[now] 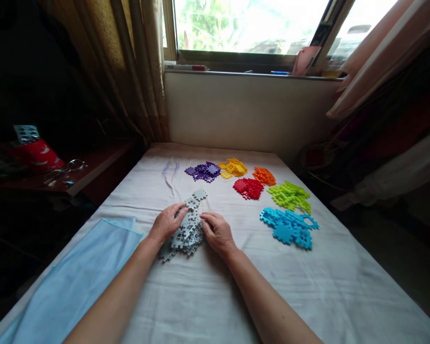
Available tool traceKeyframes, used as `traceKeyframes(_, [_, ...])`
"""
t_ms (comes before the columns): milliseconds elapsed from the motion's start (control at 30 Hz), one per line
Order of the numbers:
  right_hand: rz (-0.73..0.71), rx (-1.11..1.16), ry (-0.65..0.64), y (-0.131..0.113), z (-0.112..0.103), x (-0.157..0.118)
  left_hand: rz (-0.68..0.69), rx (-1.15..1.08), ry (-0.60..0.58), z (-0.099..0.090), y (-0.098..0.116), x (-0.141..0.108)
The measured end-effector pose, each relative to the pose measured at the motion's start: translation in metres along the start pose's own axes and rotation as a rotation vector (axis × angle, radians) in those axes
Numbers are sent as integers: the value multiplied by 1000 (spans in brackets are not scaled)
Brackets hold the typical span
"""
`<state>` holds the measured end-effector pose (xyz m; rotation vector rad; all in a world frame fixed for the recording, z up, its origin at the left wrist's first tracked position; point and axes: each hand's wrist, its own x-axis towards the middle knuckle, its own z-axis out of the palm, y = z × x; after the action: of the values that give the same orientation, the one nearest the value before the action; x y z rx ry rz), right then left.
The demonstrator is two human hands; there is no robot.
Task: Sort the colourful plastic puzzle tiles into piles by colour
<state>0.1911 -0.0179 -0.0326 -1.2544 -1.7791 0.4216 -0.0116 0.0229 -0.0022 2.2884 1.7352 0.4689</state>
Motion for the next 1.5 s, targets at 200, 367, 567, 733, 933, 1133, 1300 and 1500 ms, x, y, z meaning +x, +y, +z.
traceKeyframes(200, [178,107,181,20,-21,-5,-231,154,-46,-13,-44,10])
traceKeyframes(367, [208,155,198,19,-23,-5,-395,356,-140,-27,-61,16])
traceKeyframes(567, [210,155,186,19,-19,-4,-360,399,-118,-47,-59,55])
traceKeyframes(733, [229,171,162,26,-26,1,-370,401,-83,-51,-66,106])
traceKeyframes(933, [200,131,85,27,-34,3,-497,390,-63,-55,-91,151])
traceKeyframes(1133, [211,71,52,27,-33,5,-492,371,-39,-49,-101,163])
traceKeyframes(1300, [142,29,43,29,-32,3,-463,382,74,-42,-92,153])
traceKeyframes(1500, [23,-76,85,28,-29,-3,-321,346,158,-23,-64,94])
